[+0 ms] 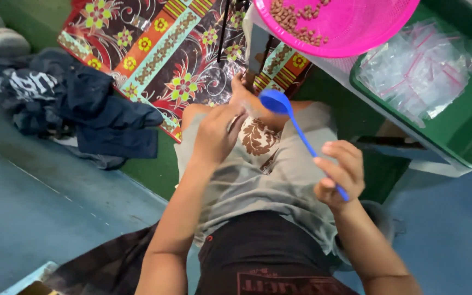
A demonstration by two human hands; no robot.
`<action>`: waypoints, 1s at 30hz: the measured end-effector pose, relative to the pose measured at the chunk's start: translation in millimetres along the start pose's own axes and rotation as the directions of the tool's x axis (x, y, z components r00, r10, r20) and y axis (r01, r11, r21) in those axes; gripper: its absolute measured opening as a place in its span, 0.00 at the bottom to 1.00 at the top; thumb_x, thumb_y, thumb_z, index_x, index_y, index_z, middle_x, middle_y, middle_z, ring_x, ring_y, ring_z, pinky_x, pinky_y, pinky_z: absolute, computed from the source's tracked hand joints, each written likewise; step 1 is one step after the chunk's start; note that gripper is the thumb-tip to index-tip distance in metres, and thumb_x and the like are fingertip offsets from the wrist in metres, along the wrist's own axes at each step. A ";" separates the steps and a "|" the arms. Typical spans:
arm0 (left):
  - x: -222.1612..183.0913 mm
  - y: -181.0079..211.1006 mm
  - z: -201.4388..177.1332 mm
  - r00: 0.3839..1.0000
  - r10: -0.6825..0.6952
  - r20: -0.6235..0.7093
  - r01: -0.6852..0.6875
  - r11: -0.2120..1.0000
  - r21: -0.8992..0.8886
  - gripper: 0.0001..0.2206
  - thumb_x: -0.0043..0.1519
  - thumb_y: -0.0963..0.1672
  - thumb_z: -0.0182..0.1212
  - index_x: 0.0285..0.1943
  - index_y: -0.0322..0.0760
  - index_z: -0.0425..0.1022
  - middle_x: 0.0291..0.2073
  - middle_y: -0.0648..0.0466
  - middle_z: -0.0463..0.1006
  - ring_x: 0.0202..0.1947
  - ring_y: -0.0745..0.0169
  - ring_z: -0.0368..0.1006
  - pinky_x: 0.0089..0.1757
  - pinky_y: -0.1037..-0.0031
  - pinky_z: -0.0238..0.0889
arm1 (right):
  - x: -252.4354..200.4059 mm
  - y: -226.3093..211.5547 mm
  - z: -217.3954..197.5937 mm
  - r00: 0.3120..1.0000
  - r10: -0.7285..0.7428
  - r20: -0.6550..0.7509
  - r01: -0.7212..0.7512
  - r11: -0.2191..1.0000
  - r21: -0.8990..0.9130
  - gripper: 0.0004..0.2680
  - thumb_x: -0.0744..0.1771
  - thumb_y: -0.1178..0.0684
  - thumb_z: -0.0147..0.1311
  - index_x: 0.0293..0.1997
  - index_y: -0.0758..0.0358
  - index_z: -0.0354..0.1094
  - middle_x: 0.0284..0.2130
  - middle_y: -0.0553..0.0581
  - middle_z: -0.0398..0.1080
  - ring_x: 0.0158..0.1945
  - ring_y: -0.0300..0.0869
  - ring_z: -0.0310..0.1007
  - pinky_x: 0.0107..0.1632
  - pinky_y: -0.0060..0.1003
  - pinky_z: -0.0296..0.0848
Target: The person portions dry pet kibble from a pink basket into small plastic bags, using a blue spoon to scoop the kibble and then sealing each bag.
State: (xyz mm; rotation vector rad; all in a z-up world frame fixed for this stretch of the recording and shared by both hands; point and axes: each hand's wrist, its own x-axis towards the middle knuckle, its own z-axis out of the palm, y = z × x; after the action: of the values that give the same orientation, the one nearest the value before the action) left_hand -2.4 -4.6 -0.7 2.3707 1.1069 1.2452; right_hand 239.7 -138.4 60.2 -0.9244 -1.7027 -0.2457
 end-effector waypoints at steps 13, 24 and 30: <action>-10.0 72.8 -30.1 0.962 0.085 0.259 0.016 0.932 -0.362 0.03 0.62 0.41 0.68 0.40 0.35 0.79 0.36 0.50 0.80 0.39 0.49 0.79 0.42 0.67 0.74 | 27.3 -18.4 26.2 0.707 0.498 0.502 -0.637 0.757 0.147 0.10 0.65 0.56 0.64 0.50 0.64 0.76 0.38 0.61 0.78 0.43 0.57 0.80 0.44 0.50 0.78; -19.5 71.2 -26.2 0.955 -0.041 0.294 0.184 0.860 -0.477 0.10 0.60 0.40 0.69 0.50 0.43 0.81 0.37 0.55 0.83 0.38 0.56 0.81 0.43 0.70 0.75 | 33.8 -14.4 18.9 0.630 0.564 0.534 -0.724 0.675 0.141 0.04 0.64 0.55 0.67 0.40 0.55 0.79 0.31 0.51 0.79 0.36 0.46 0.81 0.43 0.37 0.77; -14.7 73.8 -27.4 0.957 -0.065 0.284 0.196 0.864 -0.464 0.14 0.62 0.44 0.69 0.56 0.41 0.79 0.38 0.54 0.83 0.39 0.56 0.81 0.44 0.69 0.75 | 24.1 -15.7 20.6 0.659 0.568 0.494 -0.703 0.698 0.135 0.03 0.64 0.57 0.67 0.36 0.55 0.78 0.31 0.49 0.78 0.35 0.43 0.80 0.41 0.33 0.76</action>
State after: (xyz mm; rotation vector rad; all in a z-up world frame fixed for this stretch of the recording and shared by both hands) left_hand 8.7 -69.1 45.5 1.9632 0.7463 0.9854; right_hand 212.5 -125.9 78.9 -1.3376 -1.5947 0.7506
